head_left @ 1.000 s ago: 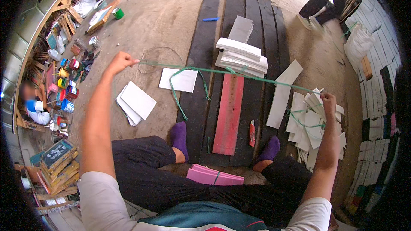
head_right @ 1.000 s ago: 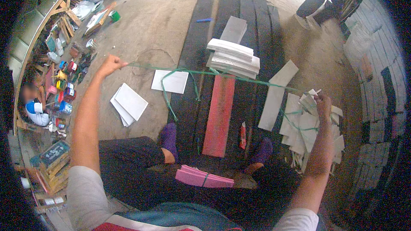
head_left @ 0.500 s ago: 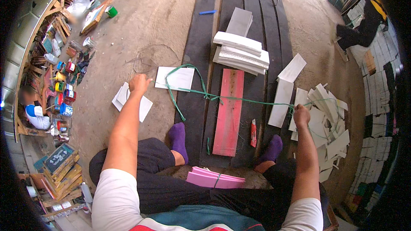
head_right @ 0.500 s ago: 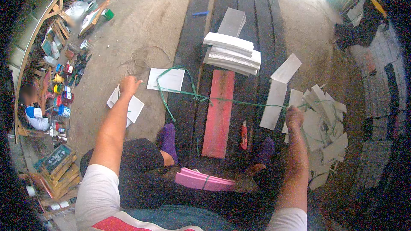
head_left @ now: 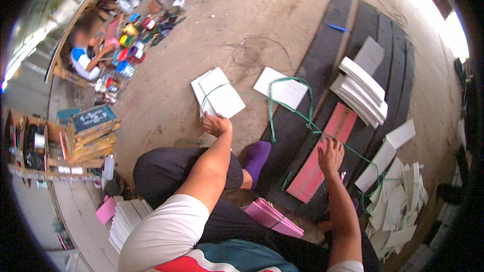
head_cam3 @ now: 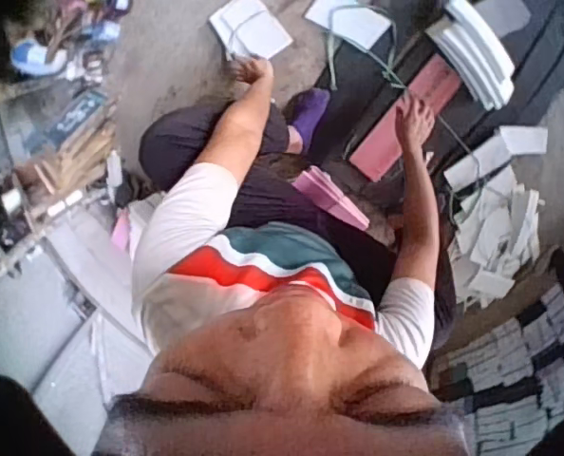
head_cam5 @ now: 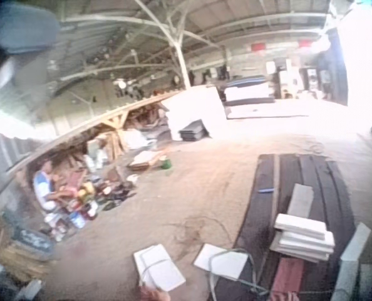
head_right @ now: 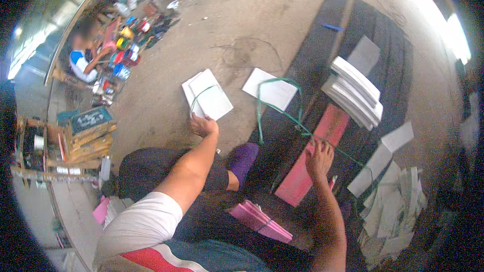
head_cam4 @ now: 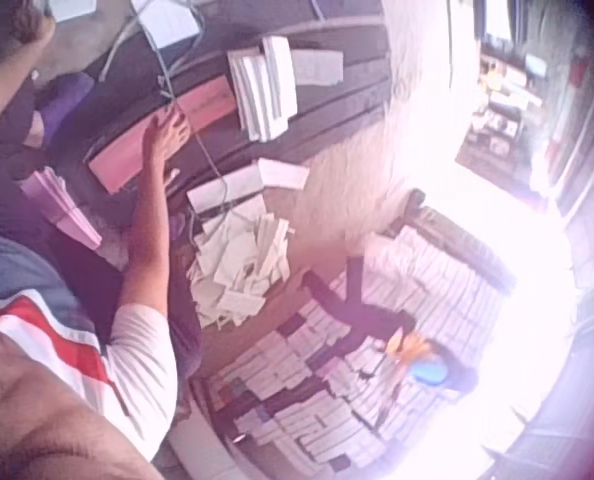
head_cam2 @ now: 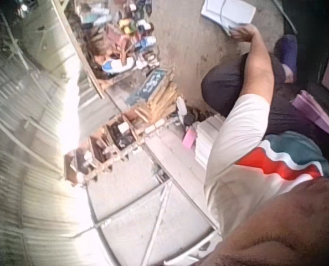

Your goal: The person sits on the floor and bundles white rectangular boards using green string. They measure and cut the string, tie it around stacks of boards, and arrange the bundles on a wooden platform.

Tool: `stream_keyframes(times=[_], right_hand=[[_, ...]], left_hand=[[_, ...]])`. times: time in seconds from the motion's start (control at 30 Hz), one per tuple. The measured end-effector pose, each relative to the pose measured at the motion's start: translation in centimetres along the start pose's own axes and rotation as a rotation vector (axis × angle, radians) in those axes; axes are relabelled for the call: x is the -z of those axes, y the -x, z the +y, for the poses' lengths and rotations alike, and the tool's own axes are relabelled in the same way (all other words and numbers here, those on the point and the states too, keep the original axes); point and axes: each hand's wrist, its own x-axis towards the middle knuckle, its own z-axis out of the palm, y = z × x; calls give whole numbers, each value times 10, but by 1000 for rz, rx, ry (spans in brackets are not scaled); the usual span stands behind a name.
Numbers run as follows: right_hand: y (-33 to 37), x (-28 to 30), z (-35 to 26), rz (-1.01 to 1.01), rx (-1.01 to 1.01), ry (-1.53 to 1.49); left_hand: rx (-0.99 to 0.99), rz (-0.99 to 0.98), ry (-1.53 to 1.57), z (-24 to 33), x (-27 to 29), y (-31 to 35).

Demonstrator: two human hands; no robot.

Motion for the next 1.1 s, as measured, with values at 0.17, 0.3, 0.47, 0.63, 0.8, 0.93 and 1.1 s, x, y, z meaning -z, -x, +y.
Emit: stream_keyframes(times=[0.17, 0.3, 0.47, 0.63, 0.8, 0.93, 1.1], right_hand=[[-11, -33, -85, -164, 33, -182], [-8, -48, -95, -234, 47, -200], [-9, -29, -106, -297, 7, -190], [-3, -40, -107, -336, 31, -244], [7, -25, -93, -362, -47, -253], [11, -22, -93, -389, -7, -316], [20, -9, -90, -363, -73, -373]], left_hand=[[304, -315, -157, -25, -2, -37], [214, -478, -183, -13, -2, -51], [250, -629, -64, -48, -57, -93], [365, -484, 129, -132, -115, -134], [504, -510, 536, -41, -46, -102], [493, -317, 422, -58, -35, -133], [375, -145, 273, -47, 35, -178]])
